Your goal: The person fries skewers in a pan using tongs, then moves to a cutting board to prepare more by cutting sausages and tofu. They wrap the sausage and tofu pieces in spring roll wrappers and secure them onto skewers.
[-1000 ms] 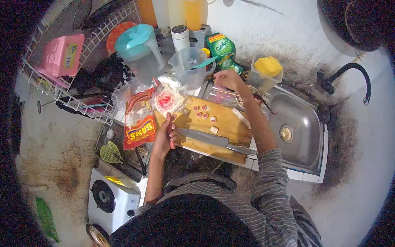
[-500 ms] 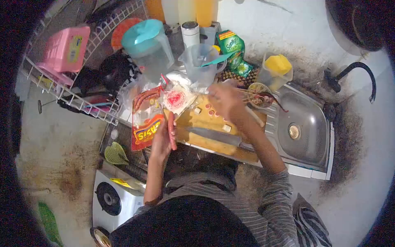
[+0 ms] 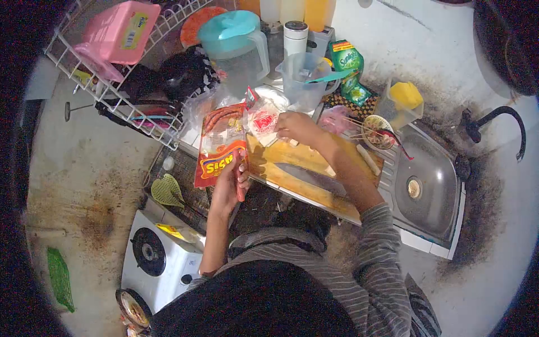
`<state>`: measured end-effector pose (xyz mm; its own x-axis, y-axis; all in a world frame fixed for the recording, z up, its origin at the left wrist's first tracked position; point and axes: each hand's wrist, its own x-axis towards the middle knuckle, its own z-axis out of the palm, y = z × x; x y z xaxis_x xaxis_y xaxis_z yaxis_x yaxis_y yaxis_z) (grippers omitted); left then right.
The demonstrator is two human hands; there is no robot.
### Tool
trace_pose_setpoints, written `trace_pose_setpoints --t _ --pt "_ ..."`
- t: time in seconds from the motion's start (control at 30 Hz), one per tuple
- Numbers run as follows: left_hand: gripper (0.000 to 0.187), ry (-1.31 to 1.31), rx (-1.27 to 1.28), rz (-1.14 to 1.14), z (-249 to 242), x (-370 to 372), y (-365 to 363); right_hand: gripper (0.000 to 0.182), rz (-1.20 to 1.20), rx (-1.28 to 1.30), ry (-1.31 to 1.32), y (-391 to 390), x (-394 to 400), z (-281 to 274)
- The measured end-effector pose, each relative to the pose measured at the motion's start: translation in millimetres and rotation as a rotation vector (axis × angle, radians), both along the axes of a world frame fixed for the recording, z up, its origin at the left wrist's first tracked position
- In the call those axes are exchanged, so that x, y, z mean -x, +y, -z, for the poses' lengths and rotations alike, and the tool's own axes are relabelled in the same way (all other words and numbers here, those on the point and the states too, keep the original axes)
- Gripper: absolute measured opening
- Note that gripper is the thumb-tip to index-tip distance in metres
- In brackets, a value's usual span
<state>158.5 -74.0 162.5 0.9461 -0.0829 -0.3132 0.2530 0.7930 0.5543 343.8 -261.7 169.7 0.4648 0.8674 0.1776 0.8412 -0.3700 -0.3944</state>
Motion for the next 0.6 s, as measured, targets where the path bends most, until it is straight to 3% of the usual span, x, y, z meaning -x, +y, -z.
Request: trace_pose_setpoints --t 0.6 --pt "0.026 0.002 0.048 -0.007 0 6 3 0.015 -0.117 0.035 0.048 9 -24 -6"
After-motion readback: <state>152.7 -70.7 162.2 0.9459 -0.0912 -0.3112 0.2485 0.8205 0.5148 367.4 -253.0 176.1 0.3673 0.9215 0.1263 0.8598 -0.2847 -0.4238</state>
